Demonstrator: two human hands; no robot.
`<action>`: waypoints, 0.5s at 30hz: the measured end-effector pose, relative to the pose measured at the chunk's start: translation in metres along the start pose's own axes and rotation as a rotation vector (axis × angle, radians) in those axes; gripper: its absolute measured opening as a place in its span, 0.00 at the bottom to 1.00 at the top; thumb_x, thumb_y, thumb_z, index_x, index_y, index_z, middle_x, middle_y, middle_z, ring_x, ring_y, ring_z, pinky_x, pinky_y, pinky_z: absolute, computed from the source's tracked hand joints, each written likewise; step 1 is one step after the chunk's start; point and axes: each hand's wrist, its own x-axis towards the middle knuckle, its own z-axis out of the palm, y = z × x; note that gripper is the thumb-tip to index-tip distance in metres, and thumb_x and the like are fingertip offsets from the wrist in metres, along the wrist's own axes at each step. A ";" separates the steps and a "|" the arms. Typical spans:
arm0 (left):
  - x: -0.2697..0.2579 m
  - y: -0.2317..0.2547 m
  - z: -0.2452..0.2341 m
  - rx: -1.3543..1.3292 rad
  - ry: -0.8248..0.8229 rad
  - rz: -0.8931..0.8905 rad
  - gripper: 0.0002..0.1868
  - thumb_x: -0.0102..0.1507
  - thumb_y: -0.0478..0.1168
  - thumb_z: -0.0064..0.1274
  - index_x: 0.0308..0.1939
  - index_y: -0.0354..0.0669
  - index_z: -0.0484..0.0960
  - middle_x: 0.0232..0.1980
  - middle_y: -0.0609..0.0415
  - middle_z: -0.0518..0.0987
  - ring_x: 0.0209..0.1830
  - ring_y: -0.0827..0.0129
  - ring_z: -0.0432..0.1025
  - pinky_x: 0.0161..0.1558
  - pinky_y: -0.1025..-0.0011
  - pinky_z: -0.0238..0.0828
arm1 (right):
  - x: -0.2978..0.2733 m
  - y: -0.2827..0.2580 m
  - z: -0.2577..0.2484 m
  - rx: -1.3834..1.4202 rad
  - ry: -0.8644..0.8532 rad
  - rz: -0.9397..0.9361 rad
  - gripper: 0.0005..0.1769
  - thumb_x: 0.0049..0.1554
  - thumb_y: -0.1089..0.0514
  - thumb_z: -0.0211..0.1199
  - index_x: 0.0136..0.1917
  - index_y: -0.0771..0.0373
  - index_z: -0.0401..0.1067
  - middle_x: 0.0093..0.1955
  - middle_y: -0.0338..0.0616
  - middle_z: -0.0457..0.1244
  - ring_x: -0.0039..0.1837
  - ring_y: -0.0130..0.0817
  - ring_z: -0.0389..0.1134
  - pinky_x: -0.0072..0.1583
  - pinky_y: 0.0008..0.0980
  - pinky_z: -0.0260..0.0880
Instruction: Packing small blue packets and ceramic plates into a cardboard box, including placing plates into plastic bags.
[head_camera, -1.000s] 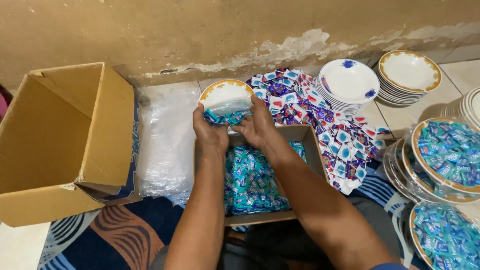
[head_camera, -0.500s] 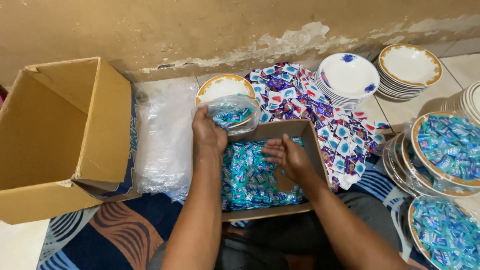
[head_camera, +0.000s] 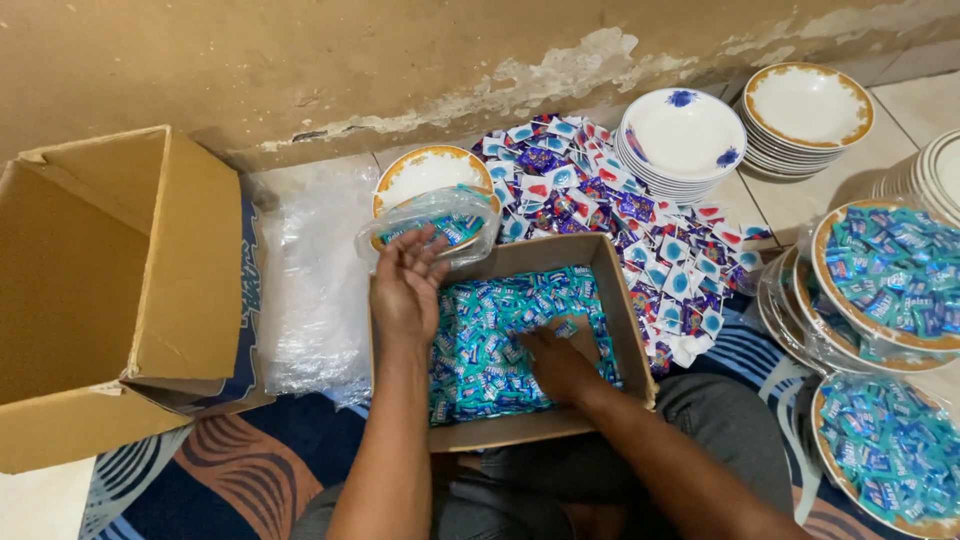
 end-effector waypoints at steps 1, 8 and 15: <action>-0.008 -0.011 -0.012 0.003 0.000 -0.006 0.17 0.73 0.49 0.33 0.50 0.48 0.76 0.57 0.52 0.80 0.54 0.64 0.78 0.46 0.71 0.78 | -0.001 -0.001 0.008 0.004 -0.001 0.005 0.27 0.64 0.57 0.48 0.77 0.53 0.61 0.74 0.60 0.55 0.66 0.61 0.68 0.59 0.51 0.77; -0.033 -0.101 -0.149 1.491 -0.368 -0.240 0.15 0.70 0.52 0.46 0.51 0.52 0.83 0.47 0.53 0.83 0.52 0.56 0.79 0.46 0.60 0.78 | -0.008 -0.013 0.013 -0.047 -0.268 -0.033 0.20 0.62 0.61 0.45 0.59 0.69 0.74 0.56 0.67 0.67 0.57 0.66 0.70 0.57 0.56 0.72; -0.053 -0.147 -0.195 1.998 -0.699 -0.274 0.10 0.63 0.42 0.54 0.48 0.60 0.82 0.53 0.50 0.77 0.53 0.52 0.79 0.50 0.59 0.80 | 0.003 0.003 0.002 0.323 0.021 0.089 0.21 0.62 0.59 0.49 0.64 0.67 0.73 0.58 0.64 0.69 0.62 0.62 0.71 0.59 0.53 0.73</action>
